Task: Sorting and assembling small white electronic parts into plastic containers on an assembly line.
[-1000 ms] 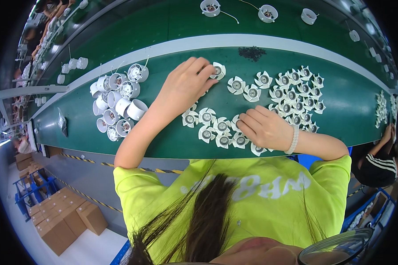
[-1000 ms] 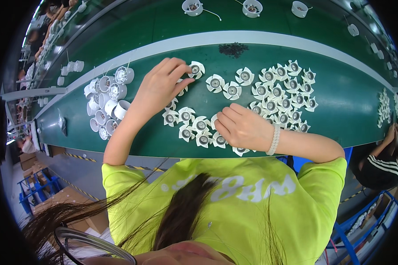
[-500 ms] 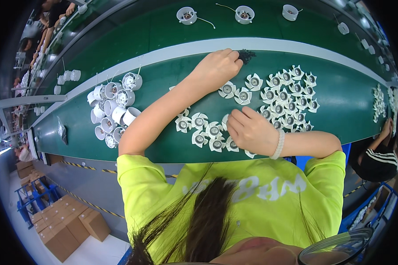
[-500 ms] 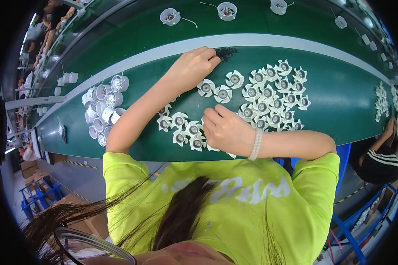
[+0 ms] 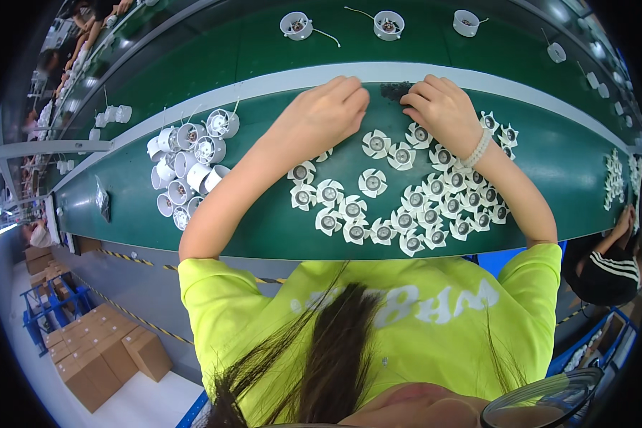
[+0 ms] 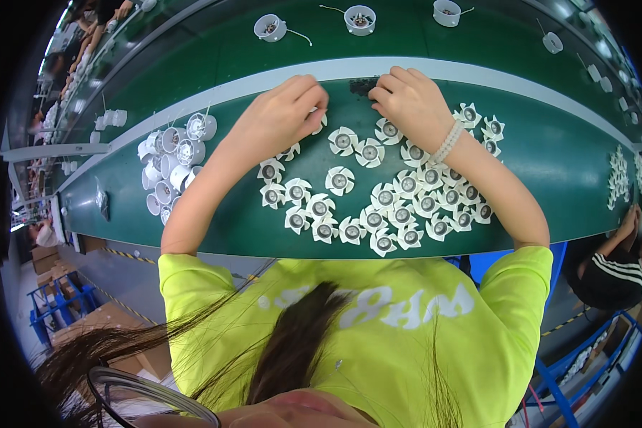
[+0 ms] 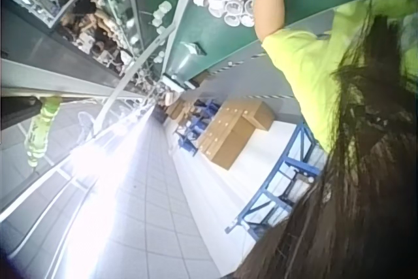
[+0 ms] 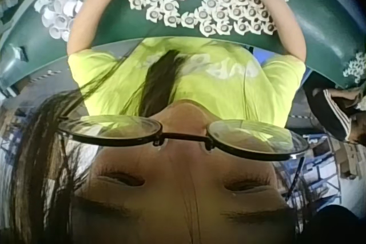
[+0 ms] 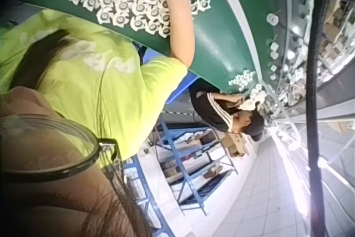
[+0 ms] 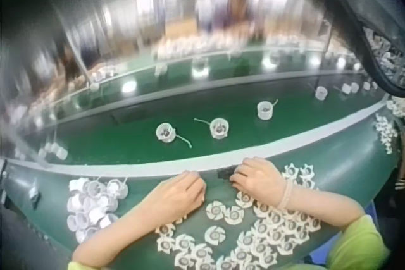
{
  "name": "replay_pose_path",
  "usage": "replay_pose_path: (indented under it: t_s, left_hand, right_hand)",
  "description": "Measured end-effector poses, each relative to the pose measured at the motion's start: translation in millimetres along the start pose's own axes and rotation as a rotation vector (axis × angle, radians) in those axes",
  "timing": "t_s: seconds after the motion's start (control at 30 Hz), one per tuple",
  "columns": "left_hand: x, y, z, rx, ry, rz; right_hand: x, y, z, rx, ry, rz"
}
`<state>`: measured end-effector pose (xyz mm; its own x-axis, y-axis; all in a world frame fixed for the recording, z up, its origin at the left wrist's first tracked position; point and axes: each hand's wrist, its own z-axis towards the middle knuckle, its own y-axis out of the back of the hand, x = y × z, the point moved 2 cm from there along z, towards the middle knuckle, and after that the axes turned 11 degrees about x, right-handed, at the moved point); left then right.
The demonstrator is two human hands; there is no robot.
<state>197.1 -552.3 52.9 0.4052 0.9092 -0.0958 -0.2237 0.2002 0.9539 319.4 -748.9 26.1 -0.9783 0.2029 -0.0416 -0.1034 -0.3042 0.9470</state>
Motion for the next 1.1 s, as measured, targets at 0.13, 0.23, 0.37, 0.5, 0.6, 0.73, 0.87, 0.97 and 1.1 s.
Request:
replay_pose_path:
  t_s: [0.13, 0.23, 0.37, 0.5, 0.6, 0.73, 0.87, 0.97, 1.1]
  left_hand:
    - [1, 30, -46, 0.144, 0.142, -0.194]
    - [3, 36, -79, 0.188, 0.216, -0.193]
    - [7, 34, -102, 0.207, 0.315, -0.229]
    - [9, 36, -116, 0.161, 0.399, -0.331]
    - [10, 33, -116, 0.164, 0.483, -0.485]
    - [12, 28, -120, 0.127, 0.513, -0.511]
    - [18, 20, -122, 0.073, 0.474, -0.450]
    - [22, 14, -123, 0.014, 0.375, -0.342]
    - [23, 9, -121, 0.034, 0.417, -0.419]
  right_hand:
    - [0, -2, 3, 0.038, 0.058, -0.051]
    - [-1, -7, 11, 0.058, 0.079, -0.111]
    - [18, 0, 28, 0.038, 0.074, 0.018]
    - [63, -4, 53, 0.052, 0.183, 0.346]
    - [84, -21, 66, 0.045, 0.236, 0.332]
    - [93, -30, 72, 0.051, 0.271, 0.304]
    - [95, -29, 73, 0.065, 0.298, 0.244]
    - [99, -24, 73, 0.088, 0.350, 0.142]
    - [105, -28, 66, 0.026, 0.336, 0.074]
